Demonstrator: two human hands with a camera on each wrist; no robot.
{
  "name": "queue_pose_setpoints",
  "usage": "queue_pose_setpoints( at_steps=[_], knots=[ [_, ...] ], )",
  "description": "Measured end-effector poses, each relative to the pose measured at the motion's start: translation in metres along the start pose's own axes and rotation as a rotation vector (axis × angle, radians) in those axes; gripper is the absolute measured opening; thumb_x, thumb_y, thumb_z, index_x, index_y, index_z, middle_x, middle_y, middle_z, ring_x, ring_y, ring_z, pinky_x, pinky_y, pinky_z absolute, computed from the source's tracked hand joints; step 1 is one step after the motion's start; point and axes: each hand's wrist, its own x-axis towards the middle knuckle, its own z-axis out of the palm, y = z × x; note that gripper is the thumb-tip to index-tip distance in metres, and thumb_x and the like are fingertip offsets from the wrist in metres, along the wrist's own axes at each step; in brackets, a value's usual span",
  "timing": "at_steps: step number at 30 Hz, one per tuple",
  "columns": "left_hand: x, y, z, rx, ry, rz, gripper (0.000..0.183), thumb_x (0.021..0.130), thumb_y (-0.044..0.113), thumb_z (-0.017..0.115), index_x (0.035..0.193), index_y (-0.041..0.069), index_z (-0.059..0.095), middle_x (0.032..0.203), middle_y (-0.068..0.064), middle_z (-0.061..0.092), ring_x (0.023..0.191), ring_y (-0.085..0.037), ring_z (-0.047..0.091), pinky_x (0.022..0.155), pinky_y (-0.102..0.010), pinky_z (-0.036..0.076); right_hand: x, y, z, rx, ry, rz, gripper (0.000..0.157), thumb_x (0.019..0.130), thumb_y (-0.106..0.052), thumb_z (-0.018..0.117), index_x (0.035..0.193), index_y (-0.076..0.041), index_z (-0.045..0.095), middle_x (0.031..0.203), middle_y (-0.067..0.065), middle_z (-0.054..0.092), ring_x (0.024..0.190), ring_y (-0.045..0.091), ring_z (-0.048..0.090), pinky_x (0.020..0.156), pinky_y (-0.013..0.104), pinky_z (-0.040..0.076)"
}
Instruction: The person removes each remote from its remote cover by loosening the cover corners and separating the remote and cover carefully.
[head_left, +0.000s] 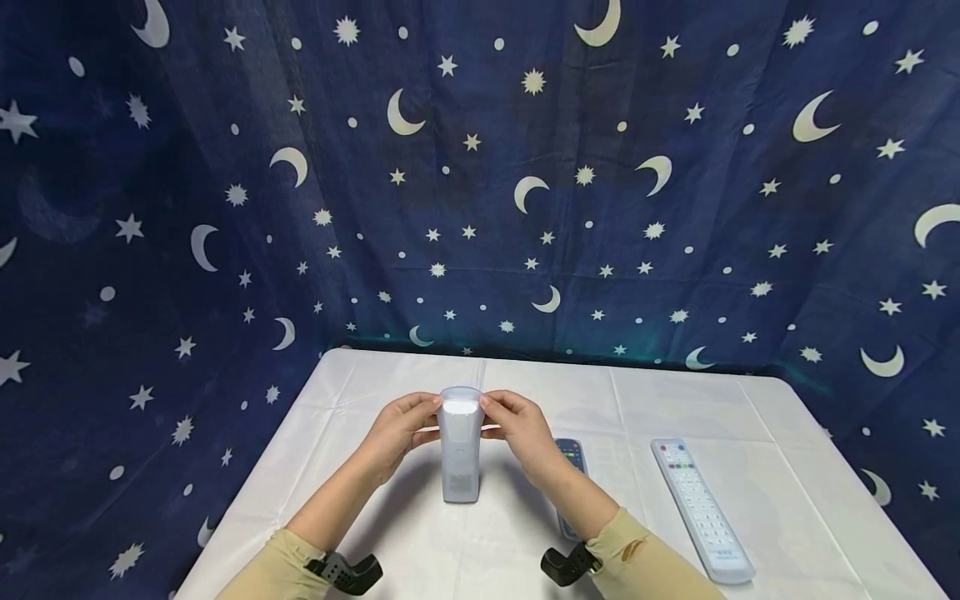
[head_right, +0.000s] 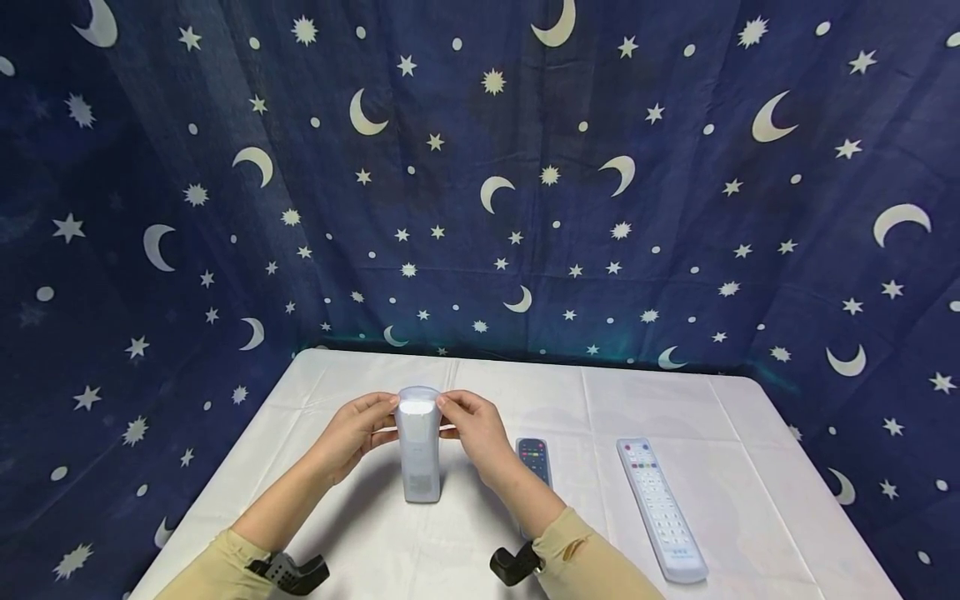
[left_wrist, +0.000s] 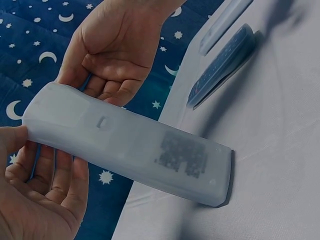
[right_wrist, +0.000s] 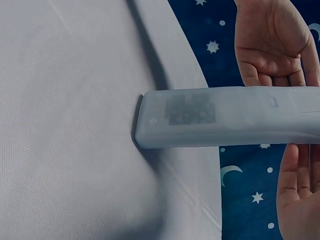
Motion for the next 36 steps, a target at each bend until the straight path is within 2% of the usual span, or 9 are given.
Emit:
queue_pose_setpoints(
  at_steps=[16, 36],
  knots=[
    [-0.0011, -0.0009, 0.0009, -0.016, 0.002, -0.011, 0.042, 0.1, 0.033, 0.067, 0.121, -0.003, 0.064, 0.112, -0.01, 0.069, 0.101, -0.023, 0.067, 0.09, -0.037, 0.058, -0.0001, 0.0024, 0.0019, -0.013, 0.005, -0.012, 0.032, 0.103, -0.029, 0.064, 0.115, 0.001, 0.069, 0.103, 0.008, 0.068, 0.093, 0.02, 0.067, 0.084, 0.04, 0.06],
    [-0.0012, -0.0042, 0.0009, -0.05, -0.002, -0.025, 0.036, 0.102, 0.027, 0.065, 0.117, -0.005, 0.064, 0.103, -0.007, 0.069, 0.094, -0.02, 0.066, 0.086, -0.032, 0.057, -0.0011, 0.0048, 0.0024, -0.012, -0.016, -0.005, 0.032, 0.104, -0.029, 0.062, 0.112, 0.002, 0.067, 0.103, 0.009, 0.068, 0.093, 0.021, 0.067, 0.085, 0.04, 0.06]
  ],
)
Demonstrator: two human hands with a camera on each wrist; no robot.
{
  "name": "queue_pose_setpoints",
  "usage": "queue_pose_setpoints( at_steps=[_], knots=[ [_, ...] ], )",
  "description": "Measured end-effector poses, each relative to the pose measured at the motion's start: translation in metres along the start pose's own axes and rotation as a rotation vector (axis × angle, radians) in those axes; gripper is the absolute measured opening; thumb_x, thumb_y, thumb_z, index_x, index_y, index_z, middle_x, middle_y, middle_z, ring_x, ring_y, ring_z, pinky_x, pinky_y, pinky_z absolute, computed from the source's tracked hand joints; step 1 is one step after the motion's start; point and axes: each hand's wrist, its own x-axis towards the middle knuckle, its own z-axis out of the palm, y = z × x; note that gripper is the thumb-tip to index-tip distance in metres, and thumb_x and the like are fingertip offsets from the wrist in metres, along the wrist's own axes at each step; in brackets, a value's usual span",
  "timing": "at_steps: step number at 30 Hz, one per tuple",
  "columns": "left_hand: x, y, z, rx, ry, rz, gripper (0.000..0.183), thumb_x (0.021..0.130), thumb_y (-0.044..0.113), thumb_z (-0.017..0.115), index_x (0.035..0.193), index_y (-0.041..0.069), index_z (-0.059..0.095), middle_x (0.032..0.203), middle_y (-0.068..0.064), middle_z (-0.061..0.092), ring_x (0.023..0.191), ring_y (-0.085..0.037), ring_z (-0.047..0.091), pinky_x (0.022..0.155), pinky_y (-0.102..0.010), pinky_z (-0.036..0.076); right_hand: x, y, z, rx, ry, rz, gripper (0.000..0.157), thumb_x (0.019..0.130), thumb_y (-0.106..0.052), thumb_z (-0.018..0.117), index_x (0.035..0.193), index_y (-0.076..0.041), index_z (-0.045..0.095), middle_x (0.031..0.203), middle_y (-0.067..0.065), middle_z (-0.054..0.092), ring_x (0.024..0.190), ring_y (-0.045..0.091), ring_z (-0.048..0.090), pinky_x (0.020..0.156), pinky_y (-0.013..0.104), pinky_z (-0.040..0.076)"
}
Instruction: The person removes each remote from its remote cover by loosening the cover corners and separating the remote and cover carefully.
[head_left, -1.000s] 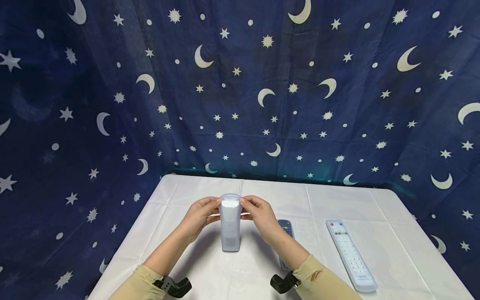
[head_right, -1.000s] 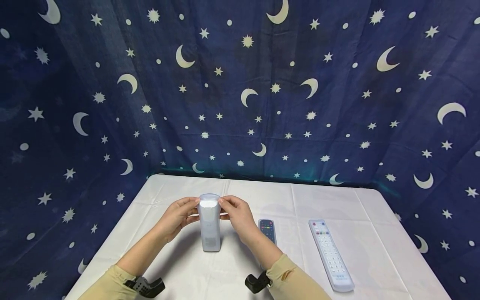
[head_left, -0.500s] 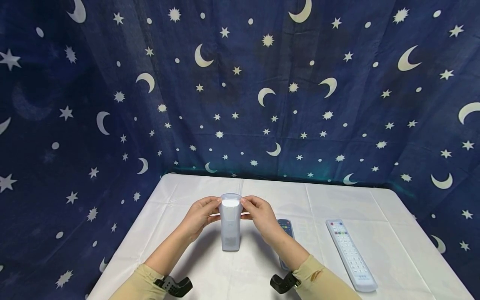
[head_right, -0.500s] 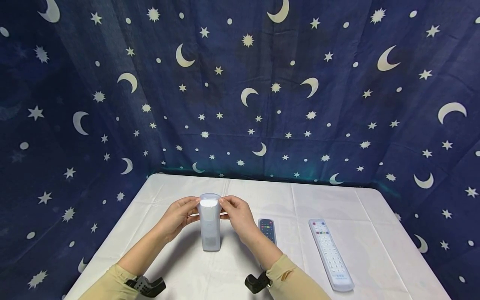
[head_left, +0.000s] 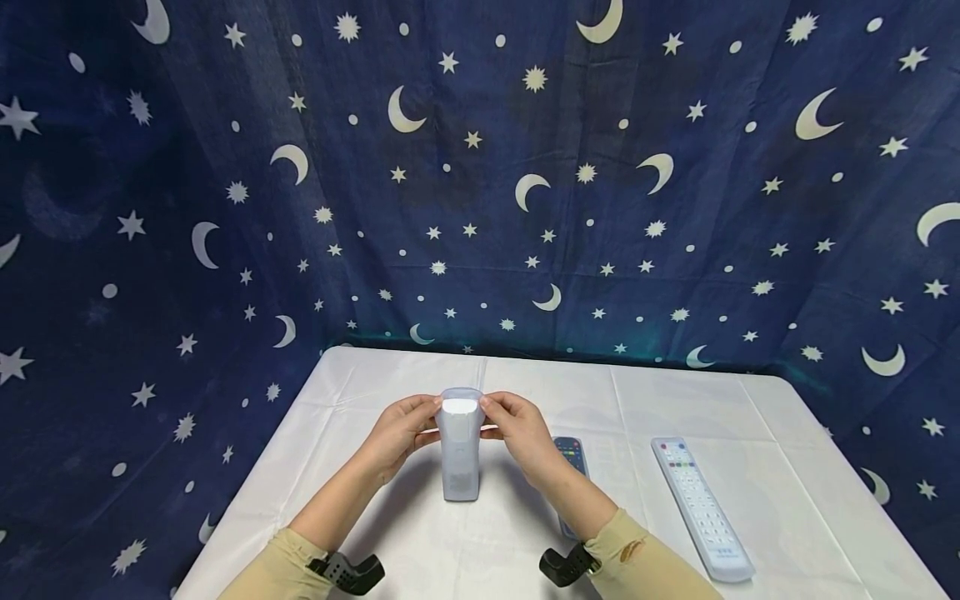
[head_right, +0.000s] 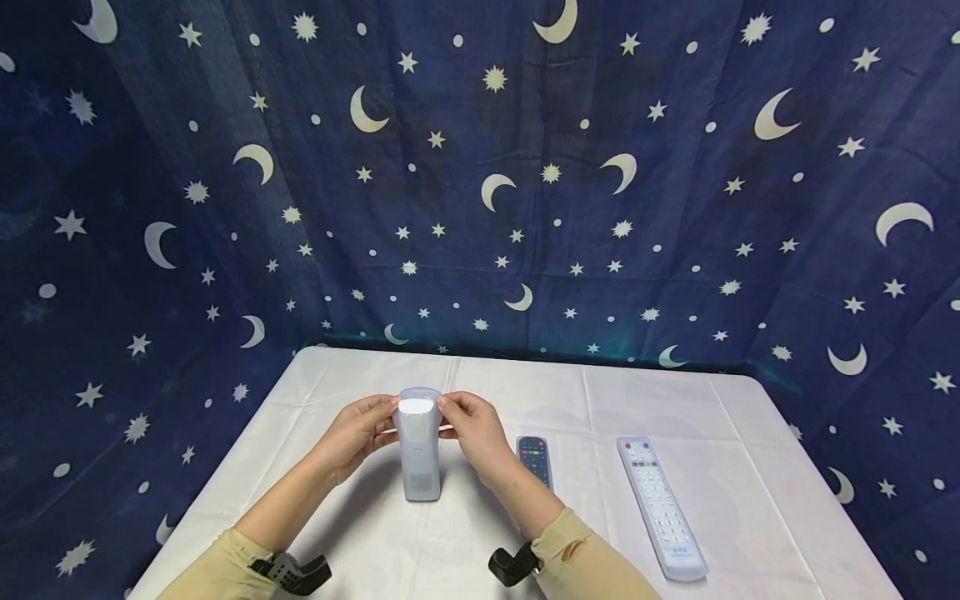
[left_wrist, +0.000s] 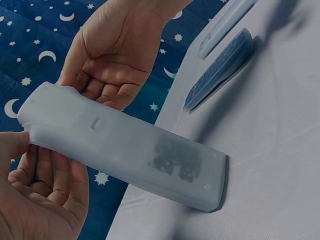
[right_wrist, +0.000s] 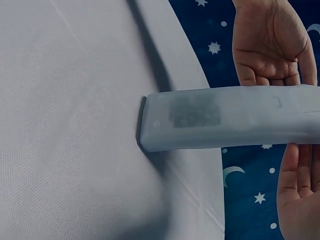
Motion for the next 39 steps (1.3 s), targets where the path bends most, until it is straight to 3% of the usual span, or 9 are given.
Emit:
queue_pose_setpoints(
  at_steps=[12, 19, 27, 34, 39],
  knots=[
    [-0.001, -0.013, -0.005, -0.05, -0.05, -0.092, 0.046, 0.103, 0.034, 0.063, 0.127, -0.006, 0.06, 0.101, -0.004, 0.07, 0.089, -0.014, 0.067, 0.082, -0.03, 0.058, -0.002, 0.016, -0.001, 0.009, -0.014, 0.078, 0.031, 0.105, -0.027, 0.059, 0.112, 0.003, 0.067, 0.102, 0.008, 0.069, 0.09, 0.018, 0.068, 0.081, 0.039, 0.06],
    [-0.005, -0.016, -0.011, -0.066, -0.107, -0.071, 0.037, 0.1, 0.027, 0.066, 0.123, -0.002, 0.062, 0.109, -0.005, 0.07, 0.098, -0.018, 0.069, 0.092, -0.037, 0.057, -0.001, 0.02, -0.001, 0.037, 0.015, 0.094, 0.031, 0.106, -0.025, 0.059, 0.113, 0.004, 0.066, 0.102, 0.01, 0.069, 0.088, 0.02, 0.068, 0.081, 0.039, 0.06],
    [-0.005, -0.018, -0.009, -0.062, -0.079, -0.056, 0.034, 0.1, 0.028, 0.069, 0.12, 0.001, 0.064, 0.11, -0.005, 0.069, 0.099, -0.02, 0.068, 0.092, -0.038, 0.057, -0.001, 0.023, -0.006, 0.081, -0.004, 0.124, 0.041, 0.105, -0.034, 0.057, 0.12, 0.004, 0.065, 0.104, 0.012, 0.068, 0.096, 0.024, 0.069, 0.085, 0.038, 0.059],
    [-0.004, -0.018, -0.009, -0.062, -0.056, -0.06, 0.031, 0.099, 0.028, 0.07, 0.115, 0.003, 0.065, 0.109, -0.005, 0.069, 0.098, -0.02, 0.069, 0.09, -0.036, 0.058, -0.008, 0.023, -0.009, 0.101, -0.015, 0.072, 0.032, 0.097, -0.024, 0.072, 0.114, 0.002, 0.068, 0.105, 0.007, 0.071, 0.097, 0.023, 0.069, 0.087, 0.043, 0.059],
    [-0.003, -0.019, -0.009, -0.058, -0.061, -0.066, 0.029, 0.1, 0.028, 0.069, 0.112, 0.002, 0.065, 0.107, -0.005, 0.069, 0.097, -0.019, 0.068, 0.089, -0.035, 0.058, -0.009, 0.022, -0.008, 0.086, 0.003, 0.057, 0.027, 0.098, -0.021, 0.071, 0.11, 0.003, 0.069, 0.102, 0.006, 0.071, 0.095, 0.023, 0.07, 0.083, 0.043, 0.06]
  ],
)
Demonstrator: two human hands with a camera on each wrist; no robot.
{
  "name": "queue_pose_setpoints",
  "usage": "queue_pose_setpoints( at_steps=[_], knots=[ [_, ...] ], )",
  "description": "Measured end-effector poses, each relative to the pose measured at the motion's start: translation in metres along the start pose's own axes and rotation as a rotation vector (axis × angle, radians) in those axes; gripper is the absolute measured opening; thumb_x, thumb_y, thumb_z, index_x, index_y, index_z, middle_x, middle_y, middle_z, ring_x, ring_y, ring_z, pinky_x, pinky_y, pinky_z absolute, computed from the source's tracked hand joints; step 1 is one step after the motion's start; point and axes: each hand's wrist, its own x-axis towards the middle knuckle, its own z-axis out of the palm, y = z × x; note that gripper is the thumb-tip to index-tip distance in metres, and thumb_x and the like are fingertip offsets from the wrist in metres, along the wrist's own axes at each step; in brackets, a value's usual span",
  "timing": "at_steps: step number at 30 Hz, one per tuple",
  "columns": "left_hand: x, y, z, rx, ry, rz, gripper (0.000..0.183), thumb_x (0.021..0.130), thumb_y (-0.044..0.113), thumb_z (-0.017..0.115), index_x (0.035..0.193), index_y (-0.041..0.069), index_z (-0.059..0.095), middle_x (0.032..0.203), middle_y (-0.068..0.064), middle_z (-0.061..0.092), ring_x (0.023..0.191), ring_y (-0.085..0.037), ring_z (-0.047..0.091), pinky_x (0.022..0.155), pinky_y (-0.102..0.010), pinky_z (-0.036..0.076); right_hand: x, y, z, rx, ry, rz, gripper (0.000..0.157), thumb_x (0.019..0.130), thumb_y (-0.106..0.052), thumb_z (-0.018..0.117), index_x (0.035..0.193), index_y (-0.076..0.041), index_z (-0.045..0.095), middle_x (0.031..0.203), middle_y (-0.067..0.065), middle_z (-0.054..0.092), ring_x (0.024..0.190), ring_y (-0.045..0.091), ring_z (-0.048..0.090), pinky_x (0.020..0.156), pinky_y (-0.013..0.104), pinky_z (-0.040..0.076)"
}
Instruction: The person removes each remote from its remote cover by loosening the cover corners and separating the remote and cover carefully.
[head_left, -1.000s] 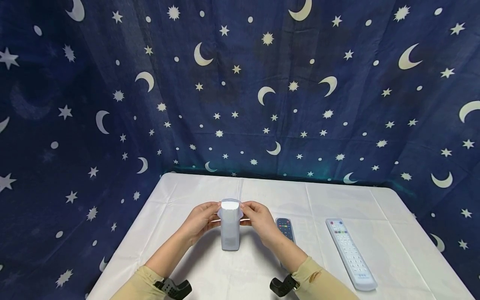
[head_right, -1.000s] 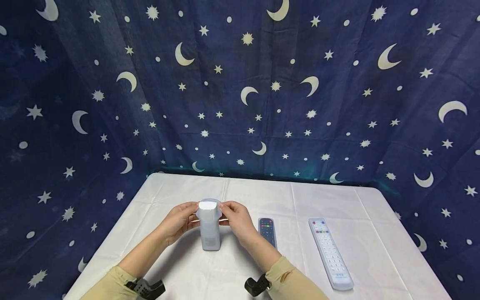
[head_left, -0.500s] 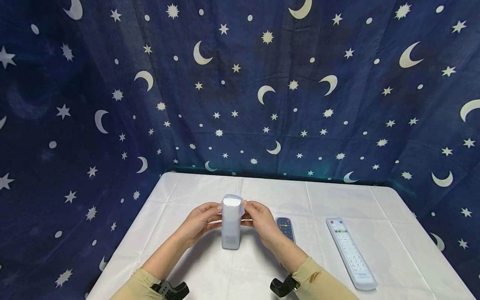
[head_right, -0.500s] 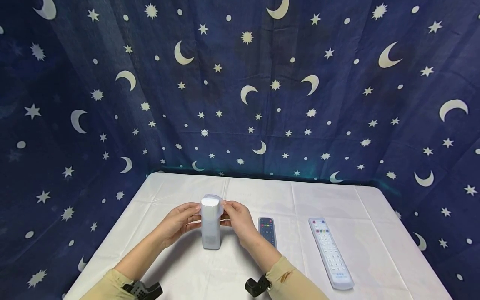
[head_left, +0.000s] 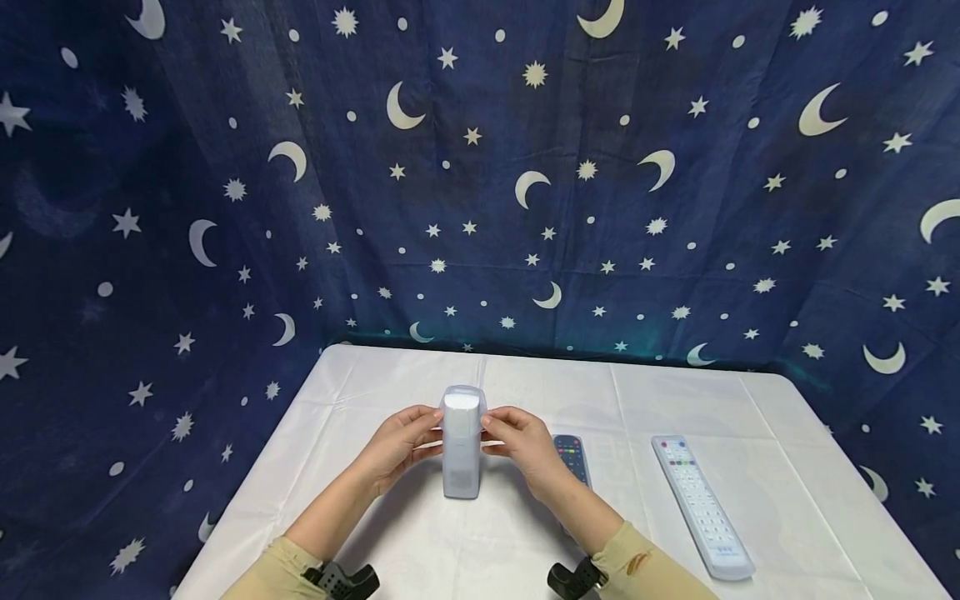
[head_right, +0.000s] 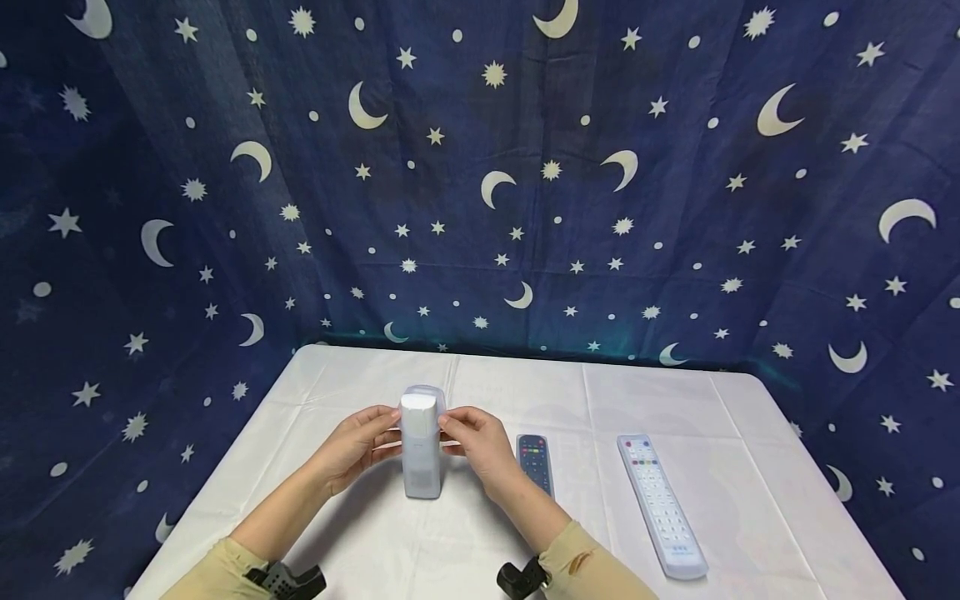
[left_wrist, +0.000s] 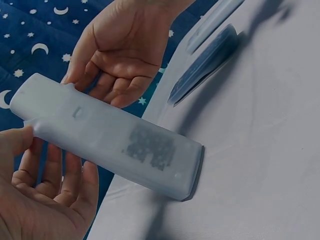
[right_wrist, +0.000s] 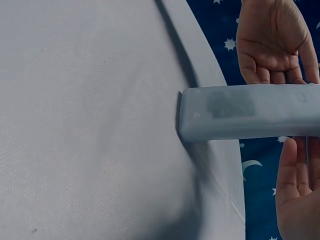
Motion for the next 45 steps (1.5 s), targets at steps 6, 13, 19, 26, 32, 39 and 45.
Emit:
queue_pose_setpoints(
  at_steps=[6, 13, 19, 26, 32, 39, 45],
  knots=[
    [-0.001, -0.001, 0.0, 0.017, -0.009, -0.013, 0.034, 0.101, 0.03, 0.067, 0.113, -0.002, 0.063, 0.106, -0.005, 0.069, 0.095, -0.016, 0.068, 0.087, -0.032, 0.058, 0.0, 0.0, 0.001, 0.004, 0.0, 0.041, 0.026, 0.099, -0.022, 0.069, 0.108, 0.002, 0.068, 0.103, 0.007, 0.069, 0.095, 0.022, 0.069, 0.081, 0.041, 0.061],
    [0.0, -0.01, -0.003, 0.024, -0.027, -0.022, 0.04, 0.102, 0.027, 0.065, 0.119, -0.008, 0.059, 0.107, -0.008, 0.068, 0.096, -0.016, 0.067, 0.086, -0.029, 0.057, -0.001, 0.006, 0.0, 0.027, -0.039, 0.083, 0.024, 0.101, -0.019, 0.066, 0.107, 0.004, 0.065, 0.099, 0.009, 0.069, 0.093, 0.021, 0.069, 0.082, 0.038, 0.06],
    [0.002, -0.02, -0.004, 0.04, -0.034, -0.047, 0.043, 0.103, 0.027, 0.063, 0.123, -0.011, 0.058, 0.11, -0.01, 0.067, 0.097, -0.016, 0.066, 0.087, -0.029, 0.057, -0.003, 0.012, -0.003, 0.034, -0.066, 0.116, 0.023, 0.103, -0.017, 0.063, 0.108, 0.005, 0.064, 0.099, 0.012, 0.069, 0.093, 0.02, 0.068, 0.084, 0.037, 0.06],
    [0.003, -0.024, -0.002, 0.016, 0.009, -0.074, 0.049, 0.103, 0.034, 0.063, 0.126, -0.009, 0.058, 0.113, -0.011, 0.066, 0.098, -0.016, 0.065, 0.087, -0.03, 0.057, -0.002, 0.017, -0.004, 0.043, -0.085, 0.119, 0.027, 0.104, -0.021, 0.061, 0.111, 0.005, 0.063, 0.1, 0.012, 0.068, 0.093, 0.02, 0.067, 0.084, 0.036, 0.06],
    [0.0, -0.022, 0.0, -0.03, 0.004, -0.052, 0.048, 0.102, 0.03, 0.065, 0.131, -0.006, 0.056, 0.115, -0.007, 0.067, 0.102, -0.018, 0.066, 0.09, -0.032, 0.056, -0.002, 0.017, -0.004, 0.062, -0.064, 0.123, 0.026, 0.104, -0.02, 0.06, 0.112, 0.005, 0.062, 0.104, 0.012, 0.067, 0.095, 0.021, 0.067, 0.084, 0.038, 0.06],
    [-0.003, -0.02, 0.0, -0.022, -0.025, -0.011, 0.052, 0.097, 0.023, 0.07, 0.138, -0.006, 0.054, 0.121, -0.008, 0.068, 0.109, -0.021, 0.067, 0.094, -0.034, 0.055, -0.003, 0.016, -0.004, 0.067, -0.048, 0.122, 0.03, 0.105, -0.022, 0.059, 0.116, 0.005, 0.062, 0.108, 0.013, 0.067, 0.097, 0.023, 0.066, 0.086, 0.04, 0.06],
    [-0.005, -0.021, 0.001, 0.012, 0.007, 0.011, 0.043, 0.099, 0.023, 0.07, 0.13, -0.003, 0.06, 0.118, -0.007, 0.068, 0.107, -0.021, 0.067, 0.094, -0.038, 0.055, -0.003, 0.016, -0.004, 0.075, -0.068, 0.108, 0.031, 0.103, -0.02, 0.061, 0.12, 0.007, 0.062, 0.108, 0.011, 0.069, 0.097, 0.023, 0.066, 0.087, 0.04, 0.059]
  ],
)
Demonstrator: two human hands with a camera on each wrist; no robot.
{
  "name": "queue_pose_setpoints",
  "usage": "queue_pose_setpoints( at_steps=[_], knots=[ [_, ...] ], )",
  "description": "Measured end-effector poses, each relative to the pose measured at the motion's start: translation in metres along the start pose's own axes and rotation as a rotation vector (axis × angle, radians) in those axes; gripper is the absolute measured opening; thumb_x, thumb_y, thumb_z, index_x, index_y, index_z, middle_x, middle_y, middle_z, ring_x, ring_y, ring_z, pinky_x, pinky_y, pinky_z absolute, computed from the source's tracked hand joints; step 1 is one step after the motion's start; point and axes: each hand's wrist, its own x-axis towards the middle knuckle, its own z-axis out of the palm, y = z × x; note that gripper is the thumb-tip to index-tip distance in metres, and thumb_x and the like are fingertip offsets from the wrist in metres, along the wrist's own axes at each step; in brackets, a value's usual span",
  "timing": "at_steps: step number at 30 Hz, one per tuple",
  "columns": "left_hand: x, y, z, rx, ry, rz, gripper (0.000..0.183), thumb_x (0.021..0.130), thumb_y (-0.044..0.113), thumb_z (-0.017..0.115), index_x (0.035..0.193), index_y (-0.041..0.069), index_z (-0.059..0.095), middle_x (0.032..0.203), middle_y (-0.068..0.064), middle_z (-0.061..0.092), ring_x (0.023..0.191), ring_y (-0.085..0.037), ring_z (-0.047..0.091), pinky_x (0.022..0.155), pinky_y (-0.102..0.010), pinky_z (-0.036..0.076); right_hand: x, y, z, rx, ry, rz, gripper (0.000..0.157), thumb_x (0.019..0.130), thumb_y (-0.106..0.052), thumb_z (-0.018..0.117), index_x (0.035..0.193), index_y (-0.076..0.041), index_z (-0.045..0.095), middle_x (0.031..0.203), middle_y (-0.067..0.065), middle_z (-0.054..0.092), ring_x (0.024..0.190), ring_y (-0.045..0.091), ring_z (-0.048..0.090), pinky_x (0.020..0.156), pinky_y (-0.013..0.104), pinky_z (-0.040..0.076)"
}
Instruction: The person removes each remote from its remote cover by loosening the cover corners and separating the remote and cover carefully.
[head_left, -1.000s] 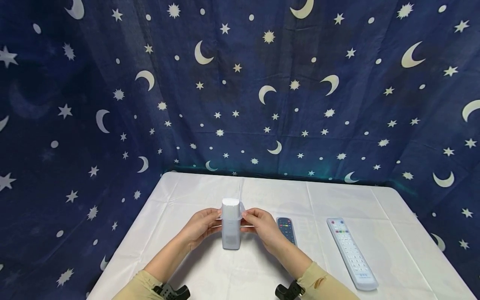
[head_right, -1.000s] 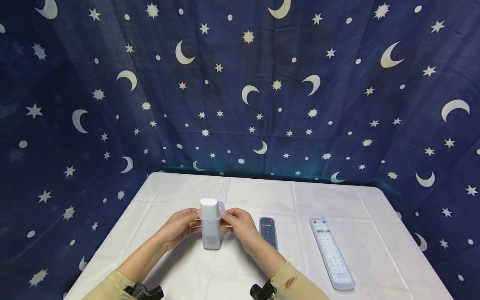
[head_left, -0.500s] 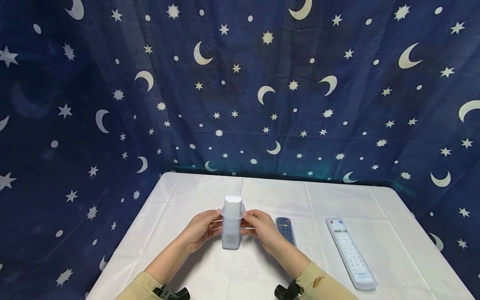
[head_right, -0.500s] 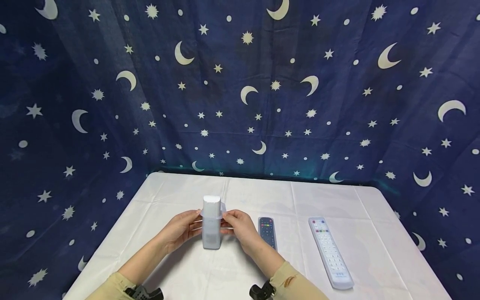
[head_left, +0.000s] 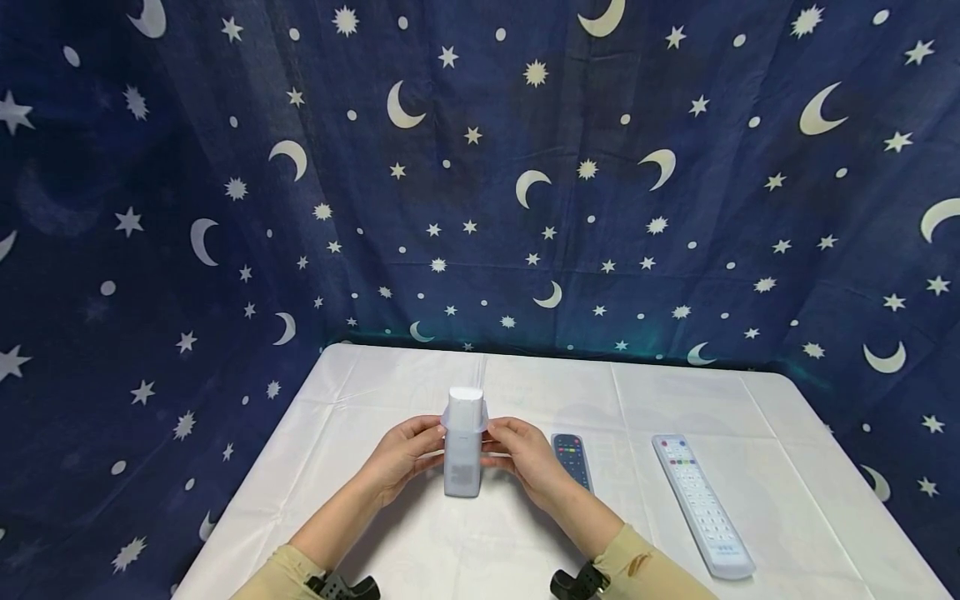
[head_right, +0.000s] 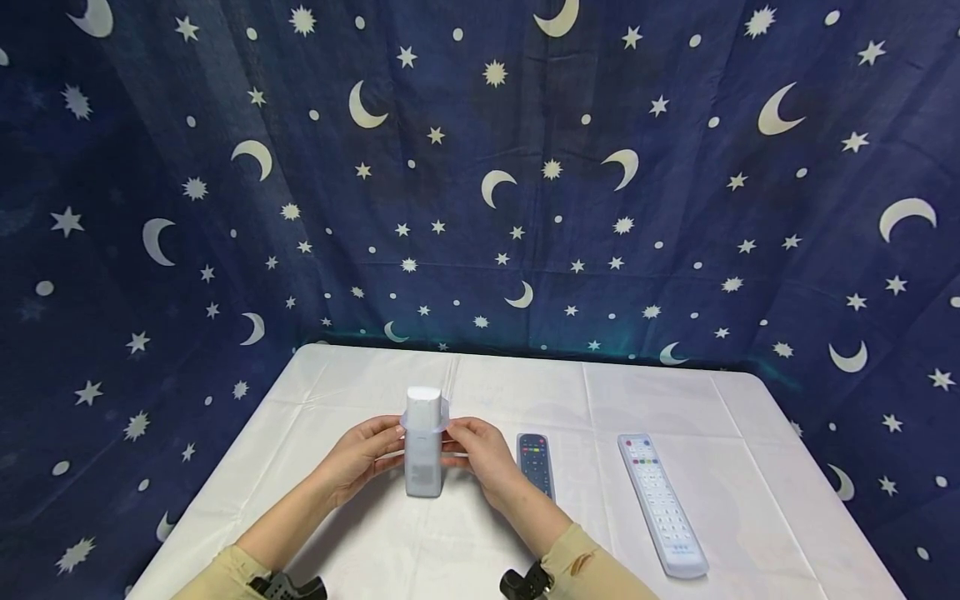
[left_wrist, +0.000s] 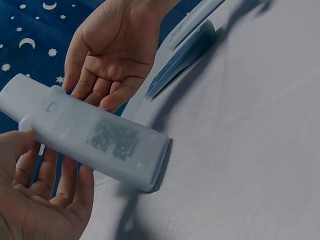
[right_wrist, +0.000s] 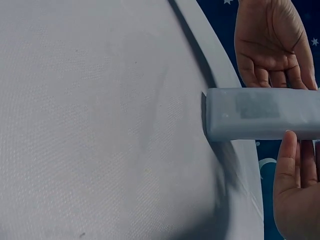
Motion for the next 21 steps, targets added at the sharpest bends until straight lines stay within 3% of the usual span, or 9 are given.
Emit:
queue_pose_setpoints(
  at_steps=[9, 21],
  knots=[
    [-0.0005, 0.0007, 0.0043, 0.064, 0.06, 0.021, 0.029, 0.099, 0.023, 0.07, 0.117, 0.001, 0.065, 0.113, -0.006, 0.069, 0.104, -0.022, 0.067, 0.091, -0.041, 0.057, -0.0009, 0.003, 0.0019, -0.045, 0.024, -0.057, 0.024, 0.097, -0.011, 0.07, 0.111, 0.008, 0.066, 0.097, 0.007, 0.069, 0.093, 0.019, 0.068, 0.085, 0.042, 0.06],
    [-0.0069, 0.006, 0.0079, 0.168, 0.072, 0.064, 0.023, 0.102, 0.02, 0.066, 0.115, 0.001, 0.064, 0.107, -0.007, 0.07, 0.102, -0.025, 0.069, 0.087, -0.043, 0.058, -0.0044, 0.002, 0.0072, -0.126, 0.057, -0.073, 0.017, 0.1, -0.008, 0.064, 0.108, 0.007, 0.063, 0.094, 0.01, 0.067, 0.092, 0.022, 0.065, 0.078, 0.044, 0.062]
  ],
)
